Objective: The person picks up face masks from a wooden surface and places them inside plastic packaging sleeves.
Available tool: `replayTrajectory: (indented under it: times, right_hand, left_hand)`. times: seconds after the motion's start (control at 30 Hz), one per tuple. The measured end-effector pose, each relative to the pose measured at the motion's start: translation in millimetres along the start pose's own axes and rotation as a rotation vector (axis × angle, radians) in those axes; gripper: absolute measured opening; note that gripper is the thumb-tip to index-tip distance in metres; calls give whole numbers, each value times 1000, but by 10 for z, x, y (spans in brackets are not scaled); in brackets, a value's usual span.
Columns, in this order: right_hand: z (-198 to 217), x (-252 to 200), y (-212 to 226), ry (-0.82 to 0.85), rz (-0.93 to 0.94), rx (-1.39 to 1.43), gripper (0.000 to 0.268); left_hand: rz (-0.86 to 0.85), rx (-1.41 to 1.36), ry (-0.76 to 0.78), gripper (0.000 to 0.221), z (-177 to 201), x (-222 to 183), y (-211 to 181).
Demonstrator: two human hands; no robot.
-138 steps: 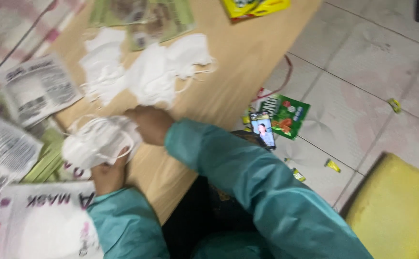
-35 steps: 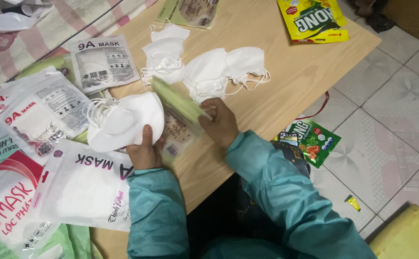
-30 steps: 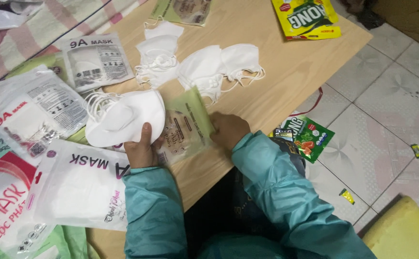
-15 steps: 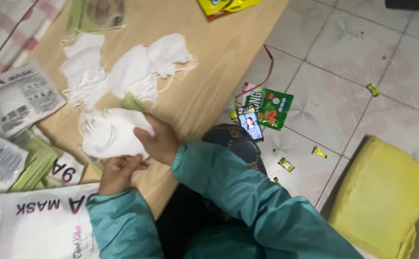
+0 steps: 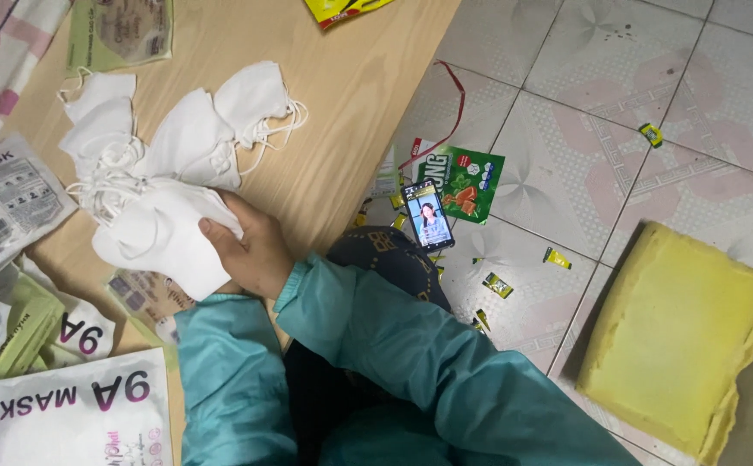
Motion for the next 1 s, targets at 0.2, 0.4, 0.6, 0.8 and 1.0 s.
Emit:
replayTrajectory:
  times: [0.2,0.4,0.6,0.8,1.0]
  right_hand:
    - [45,-6,155,40,-14,3,36]
    - [-26,-41,71,68,-59,18,39]
    - [-20,-59,123,76,-113,37,34]
    - [-97,-13,-373,44,-234,130,40]
    - [-178,-47,-711,128,-389,-91,46]
  left_hand:
    - [-10,10,-42,28,-45,-16,-173]
    - [-17,20,-87,26,45,-222,-42]
    - [-32,21,-132,26,15,-143,-147]
    - [-45,22,-174,25,-50,-77,-187]
    - [-42,30,-225,24,-38,-137,-152]
Point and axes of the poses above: each hand's wrist, its own x-axis towards the middle knuckle, its own z-axis out of the back of the hand, y = z × x, the point moved 4 cm from there along x, towards the middle knuckle, and after that the axes turned 15 degrees about y, right-handed, at the moved point
